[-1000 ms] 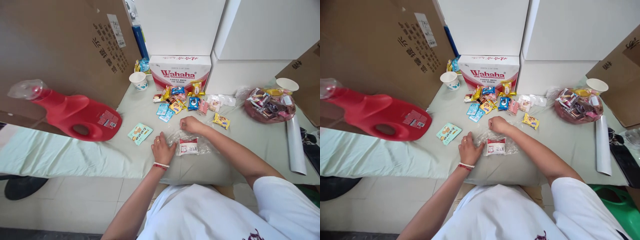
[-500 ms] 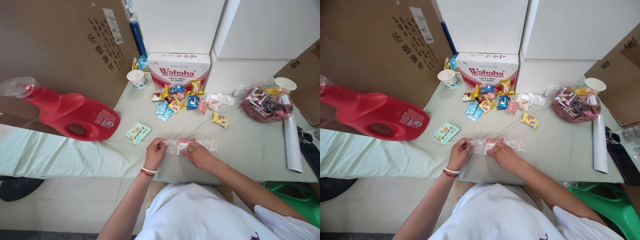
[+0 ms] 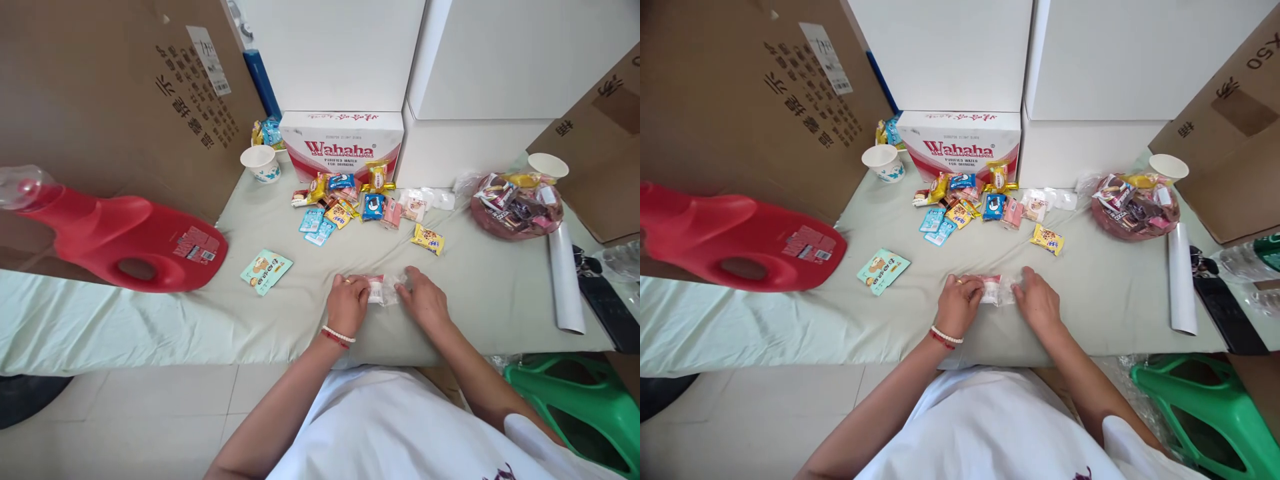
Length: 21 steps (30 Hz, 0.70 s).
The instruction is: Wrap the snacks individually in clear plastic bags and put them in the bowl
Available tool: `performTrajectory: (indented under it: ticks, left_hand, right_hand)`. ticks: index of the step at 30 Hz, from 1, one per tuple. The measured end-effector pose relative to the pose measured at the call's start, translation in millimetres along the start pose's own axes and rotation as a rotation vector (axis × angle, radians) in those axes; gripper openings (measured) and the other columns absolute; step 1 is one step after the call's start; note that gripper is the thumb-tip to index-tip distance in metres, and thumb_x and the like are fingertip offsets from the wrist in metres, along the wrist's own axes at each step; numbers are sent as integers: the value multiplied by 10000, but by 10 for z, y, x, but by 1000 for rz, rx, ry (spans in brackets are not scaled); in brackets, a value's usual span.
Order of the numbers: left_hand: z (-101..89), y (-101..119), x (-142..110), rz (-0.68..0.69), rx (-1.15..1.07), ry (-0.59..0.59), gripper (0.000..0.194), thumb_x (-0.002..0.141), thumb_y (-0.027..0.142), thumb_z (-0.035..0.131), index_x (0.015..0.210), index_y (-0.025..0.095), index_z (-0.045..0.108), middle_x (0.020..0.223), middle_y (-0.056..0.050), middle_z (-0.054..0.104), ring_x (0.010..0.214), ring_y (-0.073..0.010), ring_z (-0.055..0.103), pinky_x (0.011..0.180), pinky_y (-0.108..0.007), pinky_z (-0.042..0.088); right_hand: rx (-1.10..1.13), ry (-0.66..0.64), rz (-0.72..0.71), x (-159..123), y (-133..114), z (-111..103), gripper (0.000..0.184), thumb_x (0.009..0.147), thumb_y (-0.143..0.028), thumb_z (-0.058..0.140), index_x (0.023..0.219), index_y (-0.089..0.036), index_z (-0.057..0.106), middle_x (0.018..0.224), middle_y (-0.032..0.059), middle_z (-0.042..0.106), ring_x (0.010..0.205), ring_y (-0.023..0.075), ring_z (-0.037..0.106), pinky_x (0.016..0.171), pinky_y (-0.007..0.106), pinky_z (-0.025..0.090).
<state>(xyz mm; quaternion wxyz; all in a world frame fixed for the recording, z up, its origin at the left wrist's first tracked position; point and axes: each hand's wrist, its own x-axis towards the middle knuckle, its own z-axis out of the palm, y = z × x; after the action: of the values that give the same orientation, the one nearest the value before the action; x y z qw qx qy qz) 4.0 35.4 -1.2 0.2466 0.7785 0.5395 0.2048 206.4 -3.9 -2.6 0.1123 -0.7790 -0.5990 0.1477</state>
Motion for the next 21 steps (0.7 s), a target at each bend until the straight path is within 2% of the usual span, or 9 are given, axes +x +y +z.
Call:
performTrajectory:
  ticks: [1,3,5,7,11,14,16,19,21]
  left_hand:
    - [1,5,1,-54,49,38,184,930,274,611,1042,229,750,1165,-90,701,1082,-283,591,986,-476,479]
    - [2,12,9,-186,130,101,363,851,364,729,1171,195,697,1251,-144,628,1153,-325,548,978,-484,468]
    - [-2,22,27,-277,189,81,461,813,452,760,1162,166,665,1242,-169,602,1175,-357,530,952,-488,462]
    - [-11,46,52,-290,219,-10,386,837,493,722,1042,174,652,1144,-150,627,1142,-361,547,909,-471,460]
    - [-47,150,81,-258,141,-75,187,875,342,647,960,201,559,963,-95,633,944,-291,609,772,-378,453]
    - [-89,202,52,-233,-39,41,113,839,216,596,895,221,498,843,-46,594,831,-246,599,729,-355,452]
    - [-110,207,19,-168,-263,82,148,810,235,620,903,218,506,873,-46,596,857,-237,602,757,-363,486]
    - [-101,231,-31,-64,-690,-53,271,837,312,636,1075,203,563,1060,-78,628,983,-227,631,857,-389,547]
    - [-76,284,-63,-40,-901,-186,347,855,311,637,1179,213,564,1152,-93,630,1080,-230,636,925,-406,562]
  right_hand:
    - [-44,39,9,21,39,4,513,962,-454,571,1387,-168,557,1148,194,651,1028,353,604,787,423,488]
    - [-67,97,-2,39,83,3,412,910,-419,657,1253,-192,639,1281,207,578,1151,389,532,859,457,477]
    - [3,101,-47,20,52,-16,223,905,-335,659,1078,-196,683,1276,178,569,1133,359,537,885,445,476]
    - [146,62,-147,-29,-70,-45,118,940,-268,592,996,-201,673,1142,130,613,1007,281,589,854,387,491]
    - [405,-8,-394,-135,-446,-77,257,987,-174,455,1139,-234,654,1052,81,661,956,226,627,840,344,512]
    - [566,4,-487,-157,-578,-80,332,990,-159,437,1241,-235,640,1155,107,656,1078,229,619,936,372,521]
    - [688,18,-502,-154,-539,-83,331,1010,-243,477,1314,-228,608,1232,122,638,1170,227,597,1018,392,501]
    - [787,4,-429,-158,-388,-51,458,984,-389,583,1407,-219,540,1336,137,603,1251,241,568,1075,422,470]
    - [834,-34,-321,-157,-274,8,458,975,-407,589,1393,-224,551,1306,121,636,1197,238,603,1045,423,486]
